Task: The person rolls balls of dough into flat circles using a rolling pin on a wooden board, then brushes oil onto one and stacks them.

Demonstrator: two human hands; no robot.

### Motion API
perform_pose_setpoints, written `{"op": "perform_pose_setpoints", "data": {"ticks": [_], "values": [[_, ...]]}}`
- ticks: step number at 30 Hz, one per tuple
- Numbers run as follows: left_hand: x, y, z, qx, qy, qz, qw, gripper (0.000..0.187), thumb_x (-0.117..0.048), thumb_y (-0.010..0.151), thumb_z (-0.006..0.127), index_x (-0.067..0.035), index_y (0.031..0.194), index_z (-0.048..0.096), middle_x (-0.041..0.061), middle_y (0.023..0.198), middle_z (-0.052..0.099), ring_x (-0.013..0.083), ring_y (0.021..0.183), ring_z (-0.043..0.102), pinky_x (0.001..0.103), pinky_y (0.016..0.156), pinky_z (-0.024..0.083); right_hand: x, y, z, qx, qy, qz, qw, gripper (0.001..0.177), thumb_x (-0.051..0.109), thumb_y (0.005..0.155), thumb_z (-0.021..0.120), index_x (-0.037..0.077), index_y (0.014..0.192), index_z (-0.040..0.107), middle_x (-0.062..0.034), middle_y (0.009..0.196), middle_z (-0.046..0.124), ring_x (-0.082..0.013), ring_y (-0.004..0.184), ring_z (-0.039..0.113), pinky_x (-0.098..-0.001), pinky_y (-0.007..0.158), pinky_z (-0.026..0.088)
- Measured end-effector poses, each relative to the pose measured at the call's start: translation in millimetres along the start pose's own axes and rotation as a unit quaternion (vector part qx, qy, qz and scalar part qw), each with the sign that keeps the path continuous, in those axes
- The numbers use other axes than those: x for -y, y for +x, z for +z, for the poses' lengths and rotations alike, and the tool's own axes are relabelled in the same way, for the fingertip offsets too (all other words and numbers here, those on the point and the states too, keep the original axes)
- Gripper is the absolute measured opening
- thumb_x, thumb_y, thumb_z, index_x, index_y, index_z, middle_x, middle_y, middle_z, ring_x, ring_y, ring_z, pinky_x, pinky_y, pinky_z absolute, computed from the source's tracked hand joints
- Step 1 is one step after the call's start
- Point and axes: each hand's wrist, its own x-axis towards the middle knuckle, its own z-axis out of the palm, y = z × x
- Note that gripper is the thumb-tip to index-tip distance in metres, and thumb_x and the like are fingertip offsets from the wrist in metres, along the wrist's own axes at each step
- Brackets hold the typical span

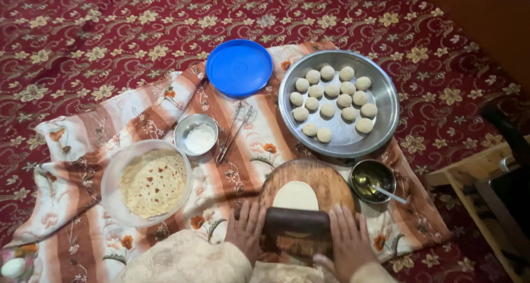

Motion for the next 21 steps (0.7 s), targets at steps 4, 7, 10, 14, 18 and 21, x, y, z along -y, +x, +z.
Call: {"op": "perform_pose_setpoints", "data": {"ticks": [4,7,10,14,18,21], "values": [[32,78,5,0.257,0.091,-0.122,0.954,0.077,-0.017,0.091,0.05,-0.008,0.16,0.019,0.02,0.164,0.02,0.0385,0.151,0.014,0.065,0.117,0.012,-13,74,-13,0.311,-0.147,0.148,0.927,0.111,0.082,0.088,0.039,0.001,0.159,0.009,-0.0161,0.168,0.01,-0.0348,0.156,0.001,-0.0622,0.123,0.002],[46,123,-5,0.163,0.098,-0.129,0.973,0.063,-0.014,0.097,0.045,-0.012,0.158,0.03,0.017,0.162,0.031,0.0365,0.149,0.028,0.065,0.118,0.018,-23,126,-21,0.243,-0.069,0.193,0.948,0.105,0.08,0.087,0.041,0.007,0.159,0.02,-0.0104,0.168,0.018,-0.0294,0.157,0.006,-0.0619,0.122,0.004],[44,112,-8,0.235,0.056,-0.179,0.954,0.064,-0.019,0.099,0.046,-0.008,0.16,0.03,0.016,0.157,0.039,0.0337,0.148,0.033,0.06,0.12,0.023,-10,112,-18,0.258,-0.1,0.184,0.943,0.109,0.081,0.088,0.041,0.003,0.158,0.015,-0.0161,0.167,0.013,-0.0329,0.156,0.001,-0.0612,0.121,0.001],[22,3,4,0.208,0.067,-0.123,0.968,0.076,-0.022,0.089,0.051,-0.013,0.159,0.023,0.018,0.16,0.029,0.0373,0.147,0.025,0.065,0.111,0.017,22,30,-22,0.324,-0.223,0.03,0.919,0.109,0.062,0.093,0.055,-0.009,0.156,0.001,-0.027,0.171,0.0,-0.0429,0.156,-0.006,-0.0669,0.117,0.0],[24,-5,20,0.203,0.048,-0.181,0.961,0.07,-0.022,0.095,0.046,-0.019,0.161,0.024,0.014,0.159,0.034,0.0344,0.149,0.026,0.061,0.12,0.016,30,45,-26,0.394,-0.128,0.11,0.903,0.119,0.08,0.09,0.047,-0.003,0.16,-0.003,-0.0188,0.17,-0.003,-0.0346,0.156,-0.005,-0.06,0.122,0.0],[64,68,19,0.121,0.152,-0.157,0.968,0.069,-0.024,0.089,0.045,-0.017,0.157,0.031,0.018,0.157,0.04,0.0377,0.146,0.029,0.068,0.113,0.02,13,110,-29,0.308,-0.112,0.13,0.936,0.112,0.083,0.088,0.042,0.005,0.16,0.006,-0.0128,0.17,0.007,-0.0317,0.158,0.001,-0.0587,0.123,0.003]]}}
